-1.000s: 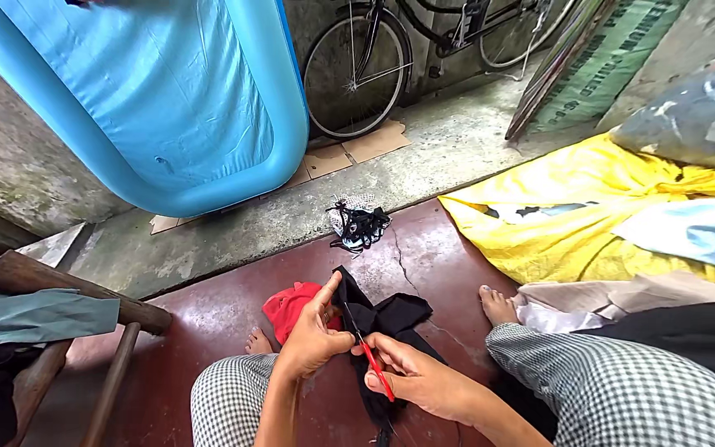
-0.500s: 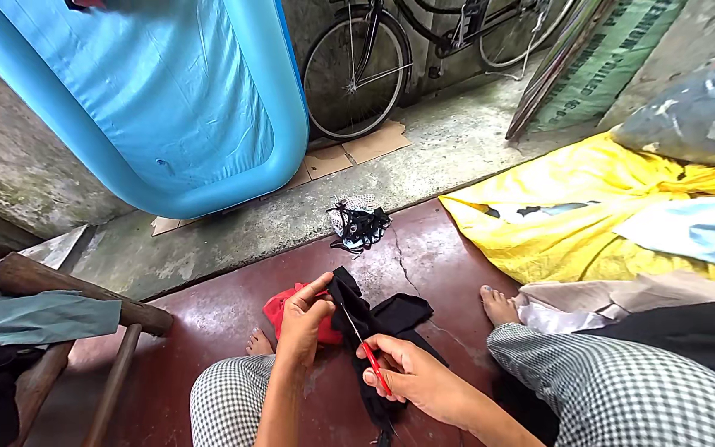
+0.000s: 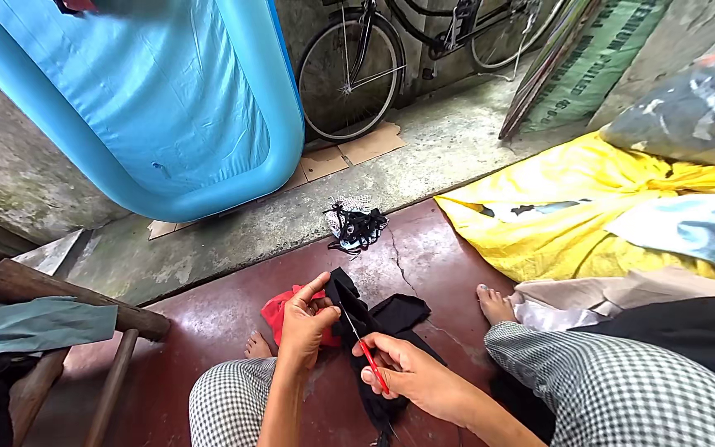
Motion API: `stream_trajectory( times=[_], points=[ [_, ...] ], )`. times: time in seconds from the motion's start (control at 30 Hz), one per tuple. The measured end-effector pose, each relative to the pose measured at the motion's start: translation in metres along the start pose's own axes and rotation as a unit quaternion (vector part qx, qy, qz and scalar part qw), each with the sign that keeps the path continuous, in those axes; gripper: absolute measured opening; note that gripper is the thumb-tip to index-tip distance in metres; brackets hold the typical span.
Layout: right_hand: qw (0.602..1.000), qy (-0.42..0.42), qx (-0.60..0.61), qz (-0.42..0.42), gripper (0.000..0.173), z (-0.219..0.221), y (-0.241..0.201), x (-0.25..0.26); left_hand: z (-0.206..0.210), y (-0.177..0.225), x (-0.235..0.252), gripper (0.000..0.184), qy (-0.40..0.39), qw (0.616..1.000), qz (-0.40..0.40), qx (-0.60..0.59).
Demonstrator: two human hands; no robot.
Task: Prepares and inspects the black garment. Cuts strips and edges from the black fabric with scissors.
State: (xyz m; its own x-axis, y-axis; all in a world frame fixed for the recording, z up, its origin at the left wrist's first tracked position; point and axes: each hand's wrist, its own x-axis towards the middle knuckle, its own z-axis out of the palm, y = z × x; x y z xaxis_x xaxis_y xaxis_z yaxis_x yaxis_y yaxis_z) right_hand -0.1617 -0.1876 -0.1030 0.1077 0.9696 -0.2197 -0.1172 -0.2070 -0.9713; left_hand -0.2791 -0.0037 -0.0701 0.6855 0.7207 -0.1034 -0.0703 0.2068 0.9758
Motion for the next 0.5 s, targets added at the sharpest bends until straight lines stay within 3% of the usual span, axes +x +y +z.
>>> stream_trajectory(
  times=[0.23, 0.5],
  points=[
    [0.998, -0.033, -0.044, -0.010, 0.050, -0.0051, -0.0024, 0.0012, -0.0022, 0.0038, -0.0016, 0.075, -0.042, 0.999, 0.002, 0.011],
    [0.998, -0.013, -0.061, -0.032, 0.049, -0.0045, -0.0034, 0.0057, -0.0034, 0.0032, -0.0028, 0.076, -0.068, 0.997, 0.027, 0.010]
  ],
)
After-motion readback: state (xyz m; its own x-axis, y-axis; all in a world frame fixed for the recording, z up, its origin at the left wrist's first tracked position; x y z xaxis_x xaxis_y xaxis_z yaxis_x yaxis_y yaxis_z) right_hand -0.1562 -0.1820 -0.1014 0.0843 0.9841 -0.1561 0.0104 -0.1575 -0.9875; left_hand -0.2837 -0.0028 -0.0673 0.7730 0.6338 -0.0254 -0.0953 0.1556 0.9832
